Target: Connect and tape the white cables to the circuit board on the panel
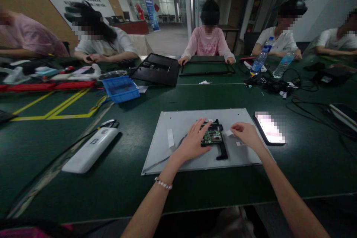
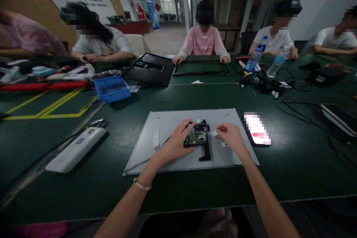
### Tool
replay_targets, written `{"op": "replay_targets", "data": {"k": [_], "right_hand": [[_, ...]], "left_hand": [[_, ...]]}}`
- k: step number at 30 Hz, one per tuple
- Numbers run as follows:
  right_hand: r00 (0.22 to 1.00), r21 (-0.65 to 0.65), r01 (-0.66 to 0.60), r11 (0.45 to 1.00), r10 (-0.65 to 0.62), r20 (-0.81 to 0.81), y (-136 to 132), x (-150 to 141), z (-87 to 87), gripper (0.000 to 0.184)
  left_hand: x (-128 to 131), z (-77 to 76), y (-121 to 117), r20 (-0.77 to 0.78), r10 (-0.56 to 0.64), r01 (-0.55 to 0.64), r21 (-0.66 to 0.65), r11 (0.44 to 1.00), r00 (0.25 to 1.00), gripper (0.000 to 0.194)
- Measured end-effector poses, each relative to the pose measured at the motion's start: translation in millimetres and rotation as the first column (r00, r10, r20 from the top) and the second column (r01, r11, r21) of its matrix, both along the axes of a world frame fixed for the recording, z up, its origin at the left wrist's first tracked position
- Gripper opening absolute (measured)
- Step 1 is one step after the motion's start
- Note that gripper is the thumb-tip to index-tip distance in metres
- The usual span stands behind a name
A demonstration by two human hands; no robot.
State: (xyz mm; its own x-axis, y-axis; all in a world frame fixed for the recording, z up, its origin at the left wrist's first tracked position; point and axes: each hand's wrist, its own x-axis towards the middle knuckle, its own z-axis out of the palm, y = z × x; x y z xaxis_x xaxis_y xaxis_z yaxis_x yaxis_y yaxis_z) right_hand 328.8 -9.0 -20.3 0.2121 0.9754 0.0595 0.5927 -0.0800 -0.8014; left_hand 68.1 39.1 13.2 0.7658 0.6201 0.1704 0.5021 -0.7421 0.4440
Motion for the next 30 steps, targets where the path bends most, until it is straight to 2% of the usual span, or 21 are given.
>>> {"op": "replay_targets", "data": {"k": [3, 6, 10, 16, 23, 30], "right_hand": [[0.970, -0.046, -0.022, 0.999, 0.010, -0.242, -6, -7, -5.2, 0.031], [0.951, -0.034, -0.016, 0.999, 0.005, -0.308, -8, -14, -13.7, 0.031], [0.967, 0.026, 0.010, 1.000, -0.003, -0.256, -6, -22, -18.8, 0.023], [0.994, 0.081, -0.022, 0.996, 0.030, -0.102, -9, -26, -12.4, 0.020], [0.999, 0.114, -0.032, 0.993, 0.033, -0.002, -11, -28, -16.2, 0.016], [0.989, 0.164, -0.051, 0.985, 0.027, 0.147, -16, -37, -8.9, 0.020]], "left_hand": [[9, 1.0, -7, -0.051, -0.072, 0.077, 0.114, 0.990, 0.996, 0.078], [16, -0.4, -12, -0.105, -0.113, 0.132, 0.196, 0.972, 0.988, 0.064], [21, -1.5, -15, -0.168, -0.098, 0.142, 0.278, 0.950, 0.981, 0.051], [34, -4.0, -24, -0.181, -0.071, 0.134, 0.368, 0.920, 0.981, 0.041], [44, -12.1, -29, -0.151, -0.070, 0.121, 0.362, 0.924, 0.986, 0.032], [43, -10.9, -27, -0.139, -0.089, 0.134, 0.361, 0.923, 0.986, 0.029]]}}
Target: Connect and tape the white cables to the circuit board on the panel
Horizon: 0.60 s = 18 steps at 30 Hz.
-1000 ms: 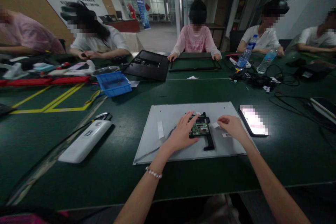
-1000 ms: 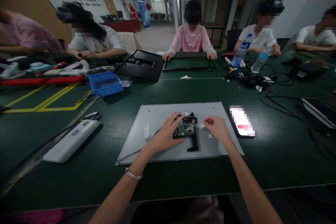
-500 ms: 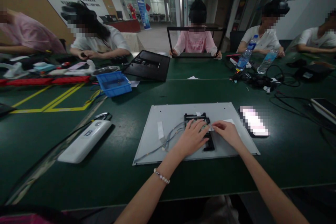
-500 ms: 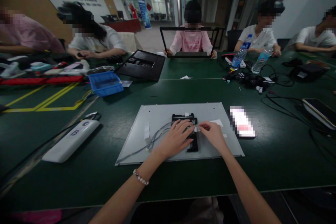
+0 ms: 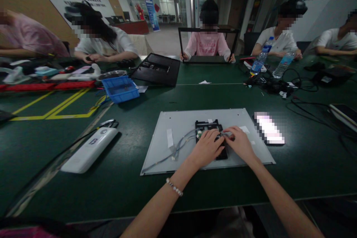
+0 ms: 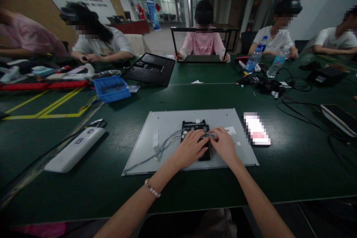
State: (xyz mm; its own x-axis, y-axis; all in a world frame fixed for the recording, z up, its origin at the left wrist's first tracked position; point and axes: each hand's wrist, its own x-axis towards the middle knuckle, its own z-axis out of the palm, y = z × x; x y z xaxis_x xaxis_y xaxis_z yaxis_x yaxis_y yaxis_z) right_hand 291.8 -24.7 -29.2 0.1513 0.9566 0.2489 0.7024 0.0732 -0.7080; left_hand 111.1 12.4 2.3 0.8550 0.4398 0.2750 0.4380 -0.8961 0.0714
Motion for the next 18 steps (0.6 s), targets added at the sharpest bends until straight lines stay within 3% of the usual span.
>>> {"op": "replay_targets", "data": {"k": [7, 11, 14, 18], "right_hand": [[0.997, -0.025, -0.035, 0.999, 0.036, 0.062, 0, -2, -0.6, 0.018], [1.000, 0.035, -0.025, 0.999, 0.024, 0.012, -2, 0, 4.6, 0.020], [0.999, 0.084, -0.016, 0.996, 0.020, -0.044, -6, 1, 10.2, 0.020], [0.999, 0.082, -0.007, 0.997, 0.011, -0.050, -8, 4, 11.8, 0.020]], "left_hand": [[0, 3.6, -4, -0.035, 0.036, -0.036, 0.020, 0.999, 0.999, 0.031], [-5, 15.7, -3, 0.022, 0.083, -0.083, -0.005, 0.997, 0.996, 0.039], [-22, 32.2, 9, 0.128, 0.223, -0.219, -0.046, 0.975, 0.966, 0.035], [-68, 45.4, 34, 0.292, 0.411, -0.381, -0.155, 0.911, 0.864, 0.026]]}}
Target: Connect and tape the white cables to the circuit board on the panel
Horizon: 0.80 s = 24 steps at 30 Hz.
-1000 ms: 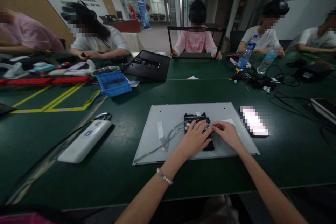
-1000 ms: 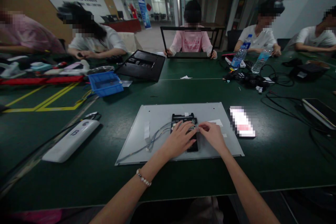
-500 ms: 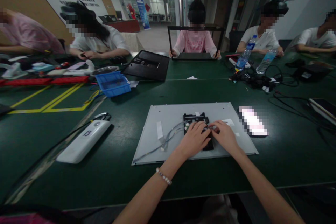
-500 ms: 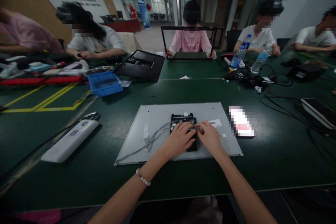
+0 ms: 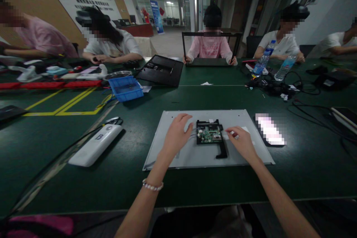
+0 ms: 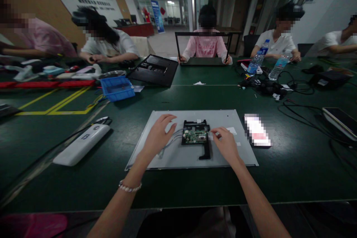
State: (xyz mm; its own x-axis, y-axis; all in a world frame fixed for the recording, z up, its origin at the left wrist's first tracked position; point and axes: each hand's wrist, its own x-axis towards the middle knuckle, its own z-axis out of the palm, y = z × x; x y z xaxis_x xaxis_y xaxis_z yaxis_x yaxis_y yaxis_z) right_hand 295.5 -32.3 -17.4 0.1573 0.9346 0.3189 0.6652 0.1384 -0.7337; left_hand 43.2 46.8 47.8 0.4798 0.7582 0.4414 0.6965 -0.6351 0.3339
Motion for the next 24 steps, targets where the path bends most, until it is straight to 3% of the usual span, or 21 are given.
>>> {"op": "replay_targets", "data": {"k": [4, 8, 13, 24], "right_hand": [[0.999, -0.049, -0.014, 0.999, 0.016, 0.043, 0, 5, -2.9, 0.022], [0.995, -0.092, -0.058, 0.994, 0.065, 0.081, -1, 7, -4.2, 0.024], [0.990, -0.131, -0.086, 0.988, 0.100, 0.099, 0, 6, -6.2, 0.025], [0.989, -0.140, -0.121, 0.983, 0.132, 0.073, 5, 8, -19.8, 0.022]], "left_hand": [[-49, -12.0, 16, 0.067, 0.092, -0.086, -0.098, 0.992, 0.993, 0.024], [-74, -34.0, 21, 0.088, 0.162, -0.149, -0.140, 0.979, 0.983, 0.026], [-79, -48.2, 22, 0.047, 0.159, -0.146, -0.211, 0.967, 0.986, 0.035], [-79, -50.1, 21, -0.048, 0.070, -0.077, -0.184, 0.980, 0.996, 0.033]]}}
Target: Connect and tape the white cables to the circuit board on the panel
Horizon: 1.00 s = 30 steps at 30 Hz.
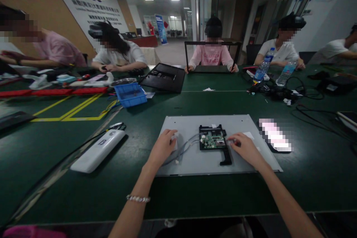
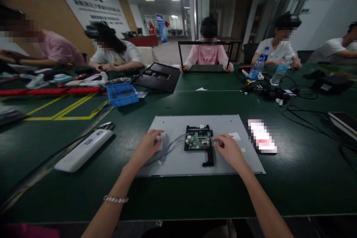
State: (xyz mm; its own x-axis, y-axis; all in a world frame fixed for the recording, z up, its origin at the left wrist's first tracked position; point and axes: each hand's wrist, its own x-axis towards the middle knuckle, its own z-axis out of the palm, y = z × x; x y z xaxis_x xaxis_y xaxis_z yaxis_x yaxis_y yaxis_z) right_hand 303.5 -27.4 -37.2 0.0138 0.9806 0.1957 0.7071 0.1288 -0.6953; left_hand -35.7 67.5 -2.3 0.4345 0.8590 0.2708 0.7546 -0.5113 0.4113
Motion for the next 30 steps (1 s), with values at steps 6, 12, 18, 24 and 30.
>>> {"op": "replay_targets", "data": {"k": [6, 12, 18, 24, 30], "right_hand": [[1.000, 0.005, 0.021, 1.000, -0.021, 0.004, -1, -1, 1.5, 0.022], [0.998, -0.004, 0.044, 0.999, -0.044, -0.054, 0, 4, 2.0, 0.017], [0.982, -0.024, 0.005, 1.000, -0.009, -0.189, 4, 7, 2.3, 0.019], [0.990, -0.022, 0.006, 1.000, -0.009, -0.140, 6, -2, 2.5, 0.021], [0.998, 0.025, 0.031, 0.999, -0.030, -0.057, 2, -7, 3.1, 0.027]], "left_hand": [[2, -0.5, 0, 0.007, 0.023, -0.023, 0.029, 0.999, 1.000, 0.023], [3, 6.9, -1, 0.096, 0.076, -0.086, 0.113, 0.990, 0.992, 0.021], [3, 6.6, 3, 0.242, 0.114, -0.133, 0.062, 0.989, 0.964, 0.022], [9, 8.6, -1, 0.255, 0.116, -0.094, -0.097, 0.991, 0.960, 0.022], [10, 11.3, -2, 0.367, 0.141, -0.060, -0.224, 0.973, 0.919, 0.022]]}}
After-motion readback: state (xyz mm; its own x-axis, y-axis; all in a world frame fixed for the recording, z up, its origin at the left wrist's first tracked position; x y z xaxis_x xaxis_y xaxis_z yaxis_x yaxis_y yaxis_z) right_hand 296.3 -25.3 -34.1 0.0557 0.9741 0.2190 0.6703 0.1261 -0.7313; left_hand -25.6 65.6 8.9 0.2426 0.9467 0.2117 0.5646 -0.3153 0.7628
